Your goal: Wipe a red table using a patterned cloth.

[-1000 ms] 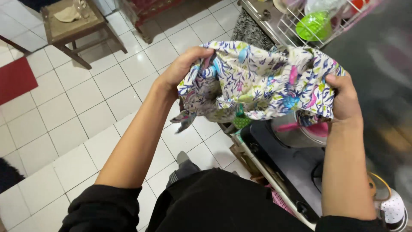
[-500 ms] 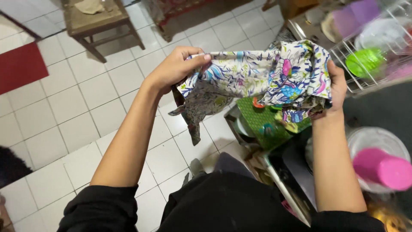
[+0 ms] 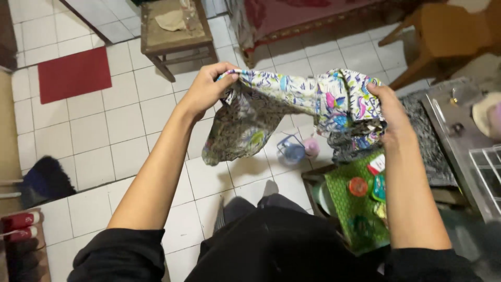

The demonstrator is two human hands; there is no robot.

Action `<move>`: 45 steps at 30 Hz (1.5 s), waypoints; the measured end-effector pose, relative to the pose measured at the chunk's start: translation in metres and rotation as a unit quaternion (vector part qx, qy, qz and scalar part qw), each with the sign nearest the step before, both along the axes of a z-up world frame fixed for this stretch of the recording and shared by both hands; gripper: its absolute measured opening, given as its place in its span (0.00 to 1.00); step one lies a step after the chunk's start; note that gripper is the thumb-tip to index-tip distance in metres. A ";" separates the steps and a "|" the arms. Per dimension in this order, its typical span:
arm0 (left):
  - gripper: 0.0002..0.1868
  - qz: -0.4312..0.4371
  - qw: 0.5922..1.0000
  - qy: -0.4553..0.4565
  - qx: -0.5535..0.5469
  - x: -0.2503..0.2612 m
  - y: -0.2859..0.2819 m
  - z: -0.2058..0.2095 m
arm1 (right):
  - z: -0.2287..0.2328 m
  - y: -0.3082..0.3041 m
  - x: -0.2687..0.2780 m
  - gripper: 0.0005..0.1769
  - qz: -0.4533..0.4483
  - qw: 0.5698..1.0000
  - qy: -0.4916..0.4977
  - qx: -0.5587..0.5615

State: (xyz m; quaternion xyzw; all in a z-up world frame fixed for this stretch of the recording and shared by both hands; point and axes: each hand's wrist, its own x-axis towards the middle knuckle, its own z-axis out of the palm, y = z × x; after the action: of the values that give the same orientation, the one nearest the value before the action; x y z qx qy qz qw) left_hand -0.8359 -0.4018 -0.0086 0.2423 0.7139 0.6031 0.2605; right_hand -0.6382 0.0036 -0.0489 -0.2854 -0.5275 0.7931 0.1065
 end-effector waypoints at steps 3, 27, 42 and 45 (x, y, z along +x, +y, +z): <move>0.10 0.057 0.998 0.018 0.034 -0.034 -0.007 -0.012 | 0.027 -0.007 -0.044 0.12 0.094 0.994 0.028 0.047; 0.08 0.044 0.966 0.249 -0.060 -0.245 0.027 -0.093 | -0.055 -0.032 -0.179 0.07 0.190 0.946 -0.217 0.145; 0.10 0.067 0.961 0.268 0.015 -0.533 0.182 -0.127 | -0.069 0.101 -0.536 0.04 -0.029 0.984 0.009 0.173; 0.10 0.053 0.947 0.306 0.075 -0.575 0.211 -0.076 | -0.023 0.128 -0.605 0.02 -0.017 0.954 0.153 0.257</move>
State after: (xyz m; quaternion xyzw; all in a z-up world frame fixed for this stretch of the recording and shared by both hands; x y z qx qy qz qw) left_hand -1.4107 -0.1909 -0.0844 0.3959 0.7240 0.5644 -0.0221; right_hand -1.2429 0.1315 -0.0717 -0.1328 -0.6862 0.6627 0.2690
